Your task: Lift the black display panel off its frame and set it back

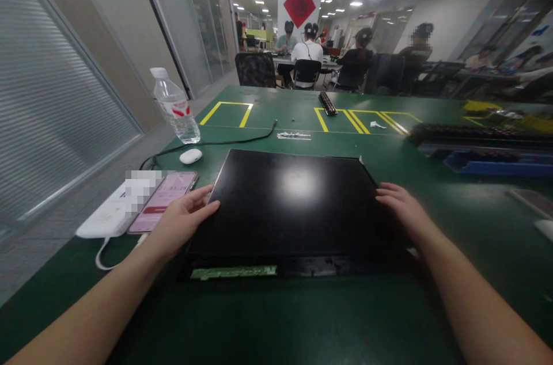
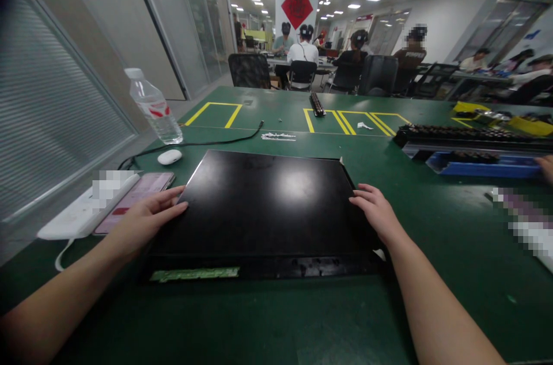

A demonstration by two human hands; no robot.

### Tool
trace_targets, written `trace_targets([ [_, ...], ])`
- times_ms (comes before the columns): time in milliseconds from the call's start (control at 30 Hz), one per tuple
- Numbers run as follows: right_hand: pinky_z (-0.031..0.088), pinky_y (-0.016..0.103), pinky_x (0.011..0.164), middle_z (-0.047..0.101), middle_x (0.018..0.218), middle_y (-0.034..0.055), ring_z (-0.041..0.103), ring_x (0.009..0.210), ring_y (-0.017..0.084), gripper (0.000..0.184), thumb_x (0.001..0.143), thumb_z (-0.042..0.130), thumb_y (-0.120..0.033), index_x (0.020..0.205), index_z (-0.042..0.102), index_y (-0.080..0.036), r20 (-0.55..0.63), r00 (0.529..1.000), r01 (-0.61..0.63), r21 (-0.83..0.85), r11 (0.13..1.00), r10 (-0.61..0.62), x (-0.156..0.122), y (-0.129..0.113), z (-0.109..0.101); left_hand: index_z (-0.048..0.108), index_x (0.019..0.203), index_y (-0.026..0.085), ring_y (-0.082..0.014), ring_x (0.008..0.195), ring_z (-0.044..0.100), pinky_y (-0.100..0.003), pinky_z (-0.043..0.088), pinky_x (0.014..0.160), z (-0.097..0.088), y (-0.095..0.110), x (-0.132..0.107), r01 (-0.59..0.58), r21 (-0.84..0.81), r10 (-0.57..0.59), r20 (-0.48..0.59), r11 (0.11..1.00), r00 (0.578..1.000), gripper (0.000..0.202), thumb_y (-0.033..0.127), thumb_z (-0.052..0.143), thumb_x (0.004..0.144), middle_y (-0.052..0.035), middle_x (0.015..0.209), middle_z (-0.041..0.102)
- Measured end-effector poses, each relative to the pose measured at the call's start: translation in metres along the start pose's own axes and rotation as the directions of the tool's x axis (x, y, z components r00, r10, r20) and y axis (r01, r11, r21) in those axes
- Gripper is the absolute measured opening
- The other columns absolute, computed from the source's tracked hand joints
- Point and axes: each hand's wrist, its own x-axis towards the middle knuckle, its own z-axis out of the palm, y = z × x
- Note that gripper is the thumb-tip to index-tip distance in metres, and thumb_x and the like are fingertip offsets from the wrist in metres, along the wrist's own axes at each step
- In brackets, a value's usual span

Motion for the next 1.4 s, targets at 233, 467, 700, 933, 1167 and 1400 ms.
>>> trace_targets([
  [233,0.043,0.051,0.118,0.072,0.134,0.0083,0.061,0.131,0.037,0.026,0.065,0.077,-0.051,0.079,0.082,-0.03,0.058,0.995,0.089,-0.222,0.971,-0.078,0.0,-0.004,-0.004,0.08,0.111,0.023,-0.031,0.082,0.079,-0.035,0.063,0.067,-0.004,-0.006,0.003,0.024,0.014,-0.025,0.061,1.0,0.998,0.055,0.043,0.093,0.062,-0.0037,0.079,0.081],
  [467,0.044,0.052,0.117,0.073,0.133,0.0086,0.065,0.127,0.037,0.029,0.068,0.075,-0.053,0.084,0.083,-0.029,0.08,0.988,0.148,-0.324,0.934,-0.129,-0.003,-0.005,-0.002,0.079,0.111,0.023,-0.0329,0.093,0.082,-0.038,0.066,0.078,-0.003,-0.002,0.002,0.044,0.015,-0.045,0.058,0.999,0.997,0.053,0.04,0.093,0.063,-0.0089,0.099,0.087],
  [700,0.045,0.053,0.116,0.073,0.133,0.0093,0.065,0.126,0.037,0.031,0.071,0.074,-0.053,0.088,0.084,-0.029,0.095,0.987,0.154,-0.348,0.925,-0.129,-0.002,-0.004,-0.002,0.077,0.119,0.021,-0.036,0.096,0.081,-0.037,0.065,0.07,-0.001,-0.005,0.002,0.019,0.073,-0.02,0.011,0.997,1.0,0.064,0.046,0.092,0.062,-0.0052,0.086,0.084],
  [933,0.046,0.053,0.116,0.072,0.134,0.0127,0.065,0.128,0.037,0.035,0.075,0.071,-0.049,0.096,0.084,-0.025,0.125,0.983,0.174,-0.428,0.887,-0.133,-0.002,-0.005,-0.002,0.076,0.117,0.021,-0.0326,0.089,0.08,-0.031,0.061,0.061,0.001,-0.002,0.0,0.007,0.097,-0.006,-0.01,0.995,1.0,0.056,0.04,0.087,0.065,0.0031,0.061,0.07],
  [1167,0.047,0.053,0.115,0.072,0.135,0.014,0.065,0.128,0.037,0.038,0.08,0.069,-0.048,0.103,0.084,-0.023,0.143,0.98,0.192,-0.475,0.859,-0.14,-0.001,-0.003,-0.002,0.074,0.12,0.016,-0.0245,0.072,0.075,-0.027,0.055,0.056,0.009,0.006,-0.004,0.068,0.013,-0.067,-0.044,0.998,0.997,0.055,0.032,0.082,0.069,0.0021,0.065,0.072],
  [1400,0.045,0.055,0.117,0.07,0.139,0.0155,0.063,0.131,0.037,0.04,0.08,0.069,-0.046,0.107,0.083,-0.021,0.146,0.983,0.167,-0.486,0.858,-0.109,-0.001,-0.004,-0.001,0.075,0.109,0.019,-0.0239,0.068,0.07,-0.027,0.052,0.054,0.013,0.005,-0.008,0.023,-0.069,-0.029,-0.08,0.997,0.996,0.053,0.034,0.086,0.06,0.009,0.052,0.055],
])
